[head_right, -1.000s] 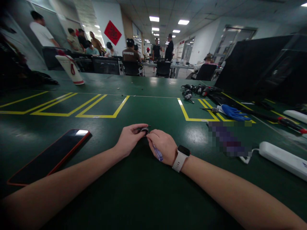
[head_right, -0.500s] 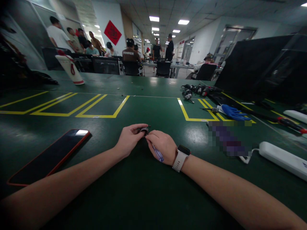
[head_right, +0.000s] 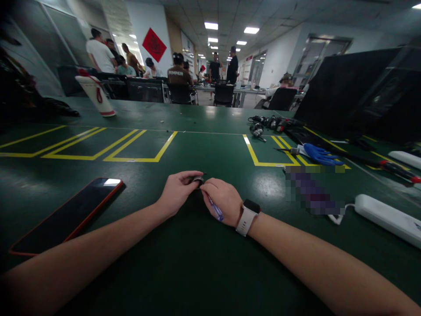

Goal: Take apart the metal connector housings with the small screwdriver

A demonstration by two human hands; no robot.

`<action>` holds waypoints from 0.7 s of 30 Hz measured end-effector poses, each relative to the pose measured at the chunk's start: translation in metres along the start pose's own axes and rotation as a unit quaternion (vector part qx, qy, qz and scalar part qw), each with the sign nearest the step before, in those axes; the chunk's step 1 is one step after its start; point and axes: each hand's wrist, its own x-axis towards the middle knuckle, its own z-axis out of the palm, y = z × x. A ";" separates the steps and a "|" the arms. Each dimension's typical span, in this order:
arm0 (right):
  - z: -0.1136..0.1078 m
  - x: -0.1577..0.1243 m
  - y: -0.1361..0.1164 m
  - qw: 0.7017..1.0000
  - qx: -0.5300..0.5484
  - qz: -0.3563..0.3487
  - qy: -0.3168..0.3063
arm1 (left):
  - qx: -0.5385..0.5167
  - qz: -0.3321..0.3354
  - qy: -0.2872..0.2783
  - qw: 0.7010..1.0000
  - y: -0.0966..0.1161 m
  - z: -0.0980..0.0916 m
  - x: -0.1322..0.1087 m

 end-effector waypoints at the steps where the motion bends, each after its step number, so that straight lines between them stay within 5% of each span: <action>1: -0.001 0.001 0.000 0.999 0.027 0.018 0.015 | 0.005 -0.002 0.003 1.000 0.000 0.000 0.000; 7: -0.002 0.011 0.023 0.916 0.256 0.300 0.070 | 0.006 -0.006 0.085 0.996 -0.009 -0.005 0.008; 13: 0.009 0.020 0.052 0.877 0.320 0.353 0.058 | -0.002 -0.018 0.108 0.994 -0.013 -0.007 0.012; 21: 0.013 0.025 0.050 0.873 0.308 0.377 0.032 | -0.009 -0.029 0.109 0.994 -0.011 -0.006 0.011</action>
